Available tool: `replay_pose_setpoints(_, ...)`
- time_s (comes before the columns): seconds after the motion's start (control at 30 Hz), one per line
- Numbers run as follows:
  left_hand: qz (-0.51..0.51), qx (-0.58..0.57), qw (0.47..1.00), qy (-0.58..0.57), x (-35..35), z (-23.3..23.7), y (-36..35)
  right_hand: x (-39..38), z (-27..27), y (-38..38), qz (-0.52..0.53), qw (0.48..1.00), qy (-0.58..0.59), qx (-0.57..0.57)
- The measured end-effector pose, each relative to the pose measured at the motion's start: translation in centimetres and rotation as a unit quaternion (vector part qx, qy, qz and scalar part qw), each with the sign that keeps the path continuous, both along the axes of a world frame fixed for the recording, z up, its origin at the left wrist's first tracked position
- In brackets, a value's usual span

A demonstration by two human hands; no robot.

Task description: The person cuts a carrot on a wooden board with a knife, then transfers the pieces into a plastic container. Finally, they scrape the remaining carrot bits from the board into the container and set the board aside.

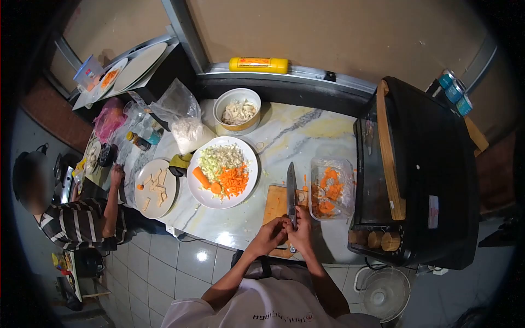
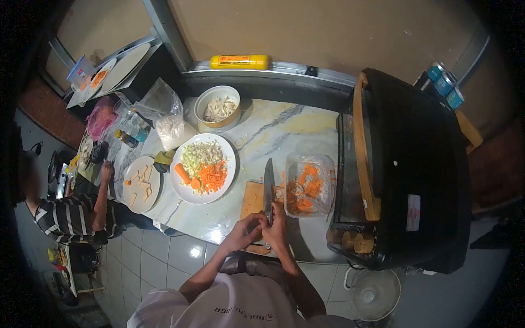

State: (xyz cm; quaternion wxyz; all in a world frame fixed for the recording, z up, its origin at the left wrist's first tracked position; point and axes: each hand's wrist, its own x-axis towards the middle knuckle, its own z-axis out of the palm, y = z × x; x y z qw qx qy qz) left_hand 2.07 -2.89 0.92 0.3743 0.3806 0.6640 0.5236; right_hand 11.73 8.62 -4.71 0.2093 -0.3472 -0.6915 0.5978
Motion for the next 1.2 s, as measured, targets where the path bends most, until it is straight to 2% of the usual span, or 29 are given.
replay_pose_setpoints(0.03,0.009,-0.012,1.0,-0.024,-0.4,0.3,-0.1,-0.3,-0.1,0.2,0.01,0.994,0.026,-0.103)
replay_pose_setpoints(0.13,0.042,-0.022,0.997,-0.062,-1.6,0.9,-0.5,-1.3,1.0,1.0,0.026,0.992,0.057,-0.113)
replay_pose_setpoints(0.2,0.073,0.009,0.996,-0.044,-2.4,0.8,-0.6,-2.2,3.7,1.1,0.013,0.977,0.105,-0.185)
replay_pose_setpoints(0.3,0.141,0.021,0.979,-0.146,-3.4,2.0,-1.2,-4.7,6.1,1.6,0.006,0.959,0.155,-0.236)
replay_pose_setpoints(0.33,0.15,0.03,0.977,-0.146,-3.8,2.0,-1.5,-5.8,7.5,2.1,0.015,0.951,0.165,-0.26)
replay_pose_setpoints(0.43,0.177,0.058,0.972,-0.142,-5.0,1.8,-2.3,-11.0,9.5,3.7,0.049,0.928,0.227,-0.292)
replay_pose_setpoints(0.5,0.175,0.067,0.972,-0.142,-5.8,1.3,-2.6,-15.0,10.9,5.0,0.079,0.94,0.186,-0.275)
replay_pose_setpoints(0.57,0.17,0.067,0.973,-0.145,-6.4,1.4,-2.8,-19.7,10.9,6.5,0.116,0.91,0.213,-0.336)
replay_pose_setpoints(0.73,0.15,0.067,0.973,-0.16,-7.6,1.3,-1.8,-28.6,9.8,8.8,0.086,0.925,0.177,-0.325)
replay_pose_setpoints(0.83,0.142,0.073,0.972,-0.174,-8.3,1.0,-0.8,-31.8,8.6,9.5,0.046,0.973,0.085,-0.209)
replay_pose_setpoints(0.87,0.14,0.077,0.971,-0.18,-8.5,0.9,-0.6,-32.9,7.8,9.6,0.023,0.975,0.084,-0.203)
replay_pose_setpoints(0.97,0.134,0.071,0.967,-0.203,-8.8,0.3,-0.1,-33.2,9.4,9.3,0.003,0.986,0.035,-0.163)
replay_pose_setpoints(1.1,0.131,0.057,0.962,-0.234,-8.9,0.4,0.4,-34.8,7.6,8.8,-0.035,0.994,0.008,-0.105)
replay_pose_setpoints(1.13,0.13,0.053,0.961,-0.238,-9.0,0.4,0.4,-35.2,6.9,8.5,-0.036,0.994,0.013,-0.103)
replay_pose_setpoints(1.2,0.123,0.058,0.963,-0.234,-9.2,0.2,0.4,-34.8,5.9,8.2,-0.027,0.979,0.056,-0.192)
